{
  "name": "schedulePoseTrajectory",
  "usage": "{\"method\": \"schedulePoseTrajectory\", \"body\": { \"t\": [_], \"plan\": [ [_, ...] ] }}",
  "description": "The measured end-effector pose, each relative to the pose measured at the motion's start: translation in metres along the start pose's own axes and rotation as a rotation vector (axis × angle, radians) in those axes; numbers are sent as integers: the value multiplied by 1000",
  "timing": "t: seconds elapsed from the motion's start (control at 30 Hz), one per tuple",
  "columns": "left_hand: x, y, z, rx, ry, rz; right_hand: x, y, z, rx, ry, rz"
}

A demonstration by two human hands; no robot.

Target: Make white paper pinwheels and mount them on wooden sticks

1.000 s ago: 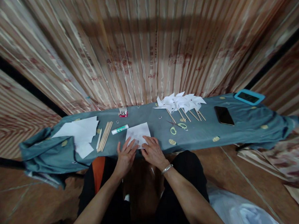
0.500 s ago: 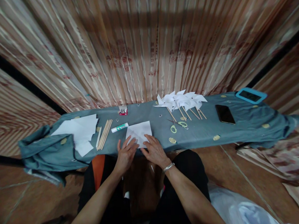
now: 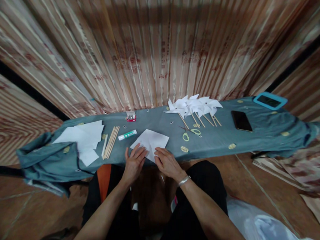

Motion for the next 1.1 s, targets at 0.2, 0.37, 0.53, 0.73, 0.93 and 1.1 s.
{"method": "schedulePoseTrajectory", "body": {
  "t": [0.2,0.37,0.53,0.73,0.93,1.1],
  "plan": [
    [-1,-3,2,-20,-1,7,5,7,5,-30,-31,-19],
    [-4,-8,4,-19,29,13,9,6,3,-40,156,20],
    [1,-3,3,-34,23,76,12,2,-6,-28,296,35],
    [4,8,-3,-70,42,116,20,7,-6,-15,308,3],
    [6,5,0,-109,7,93,24,13,-5,-19,296,-23],
    [7,-1,4,-175,-39,47,24,15,-5,-20,317,-33]
  ]
}}
Point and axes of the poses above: each hand's wrist, its own y-axis away from the middle knuckle, its own z-axis out of the palm, x = y × z, the point moved 3 cm from there along -y, towards the middle knuckle, and after that the axes turned 2 degrees about y, right-handed, at the moved point
